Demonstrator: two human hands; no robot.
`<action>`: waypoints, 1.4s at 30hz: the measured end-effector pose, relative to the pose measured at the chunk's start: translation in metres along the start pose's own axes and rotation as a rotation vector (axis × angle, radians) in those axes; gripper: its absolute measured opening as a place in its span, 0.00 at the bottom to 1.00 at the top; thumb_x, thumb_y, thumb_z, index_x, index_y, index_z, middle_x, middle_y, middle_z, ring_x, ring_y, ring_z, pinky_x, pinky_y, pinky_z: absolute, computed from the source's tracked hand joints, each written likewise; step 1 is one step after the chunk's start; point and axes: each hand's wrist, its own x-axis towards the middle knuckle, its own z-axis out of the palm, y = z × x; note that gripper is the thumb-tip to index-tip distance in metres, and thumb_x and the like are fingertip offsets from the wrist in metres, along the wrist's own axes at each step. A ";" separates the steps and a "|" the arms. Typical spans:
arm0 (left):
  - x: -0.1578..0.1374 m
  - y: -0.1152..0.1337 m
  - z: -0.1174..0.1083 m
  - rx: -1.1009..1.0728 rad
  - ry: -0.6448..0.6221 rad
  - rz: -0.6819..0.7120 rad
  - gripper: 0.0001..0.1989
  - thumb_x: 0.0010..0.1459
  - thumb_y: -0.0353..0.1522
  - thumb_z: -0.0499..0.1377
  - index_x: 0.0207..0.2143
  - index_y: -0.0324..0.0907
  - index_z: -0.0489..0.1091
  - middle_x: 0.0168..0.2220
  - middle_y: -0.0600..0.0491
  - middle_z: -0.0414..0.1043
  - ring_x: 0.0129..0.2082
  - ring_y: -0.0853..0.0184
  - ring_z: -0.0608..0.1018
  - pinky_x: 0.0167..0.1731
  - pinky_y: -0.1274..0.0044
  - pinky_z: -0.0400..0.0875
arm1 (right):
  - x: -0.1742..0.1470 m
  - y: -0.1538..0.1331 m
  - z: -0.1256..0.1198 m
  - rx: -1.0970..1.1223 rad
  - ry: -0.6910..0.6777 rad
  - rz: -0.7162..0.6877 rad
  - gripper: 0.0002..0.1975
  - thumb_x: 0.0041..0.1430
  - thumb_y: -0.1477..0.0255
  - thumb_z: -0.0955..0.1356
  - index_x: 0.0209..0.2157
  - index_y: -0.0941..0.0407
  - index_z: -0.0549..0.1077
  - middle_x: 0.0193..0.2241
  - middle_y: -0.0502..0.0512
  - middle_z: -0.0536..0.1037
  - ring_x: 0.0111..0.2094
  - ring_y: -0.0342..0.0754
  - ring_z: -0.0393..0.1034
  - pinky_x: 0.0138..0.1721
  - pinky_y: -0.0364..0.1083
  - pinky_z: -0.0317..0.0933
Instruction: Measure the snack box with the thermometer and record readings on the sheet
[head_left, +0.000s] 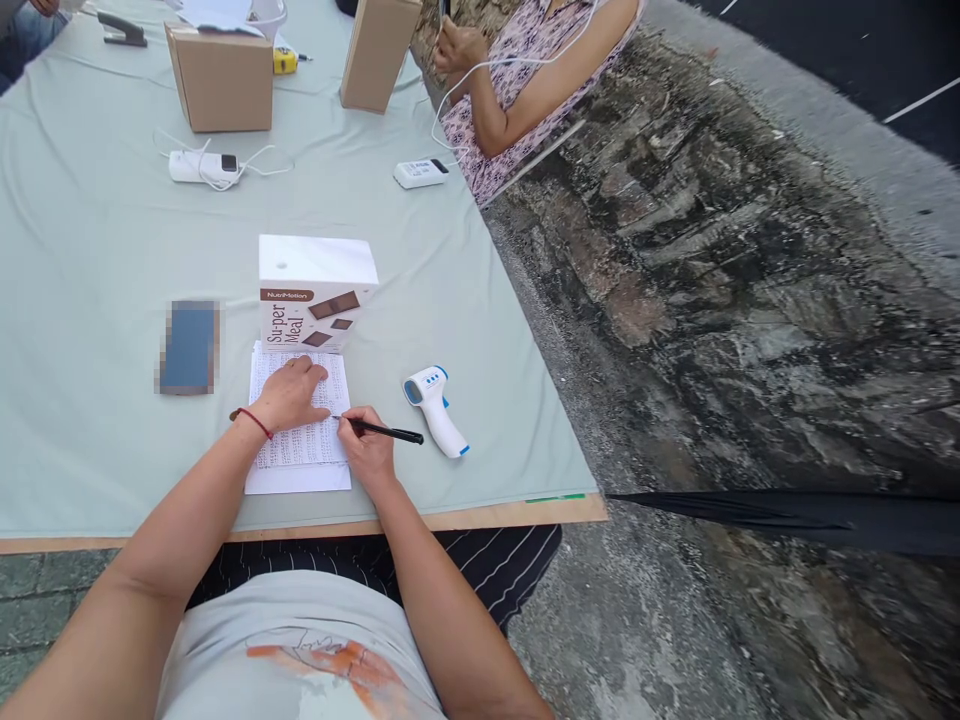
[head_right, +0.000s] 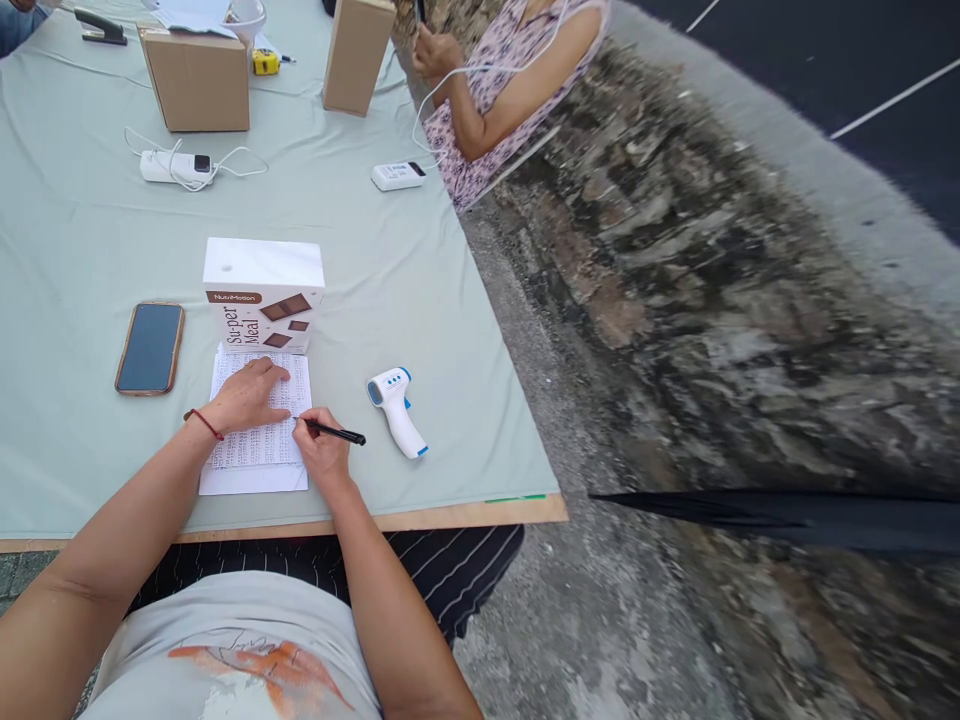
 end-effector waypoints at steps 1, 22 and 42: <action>0.000 0.000 0.000 -0.002 0.005 0.003 0.27 0.52 0.38 0.67 0.52 0.40 0.67 0.50 0.43 0.67 0.52 0.52 0.71 0.47 0.67 0.70 | 0.000 0.000 0.000 -0.003 0.001 -0.001 0.10 0.51 0.62 0.65 0.27 0.54 0.69 0.23 0.49 0.69 0.26 0.45 0.62 0.29 0.44 0.59; 0.000 -0.003 0.002 -0.038 0.038 0.025 0.24 0.51 0.38 0.65 0.50 0.40 0.68 0.48 0.44 0.68 0.51 0.52 0.71 0.46 0.65 0.71 | 0.001 0.001 0.001 -0.007 0.006 -0.007 0.09 0.51 0.62 0.64 0.27 0.54 0.68 0.22 0.48 0.69 0.25 0.45 0.62 0.29 0.44 0.59; 0.000 -0.001 0.000 -0.022 0.011 0.008 0.26 0.52 0.38 0.66 0.52 0.39 0.67 0.49 0.43 0.68 0.52 0.52 0.70 0.45 0.67 0.70 | 0.001 -0.001 0.000 0.021 0.050 0.049 0.10 0.48 0.62 0.64 0.27 0.54 0.68 0.22 0.49 0.69 0.25 0.45 0.62 0.29 0.45 0.59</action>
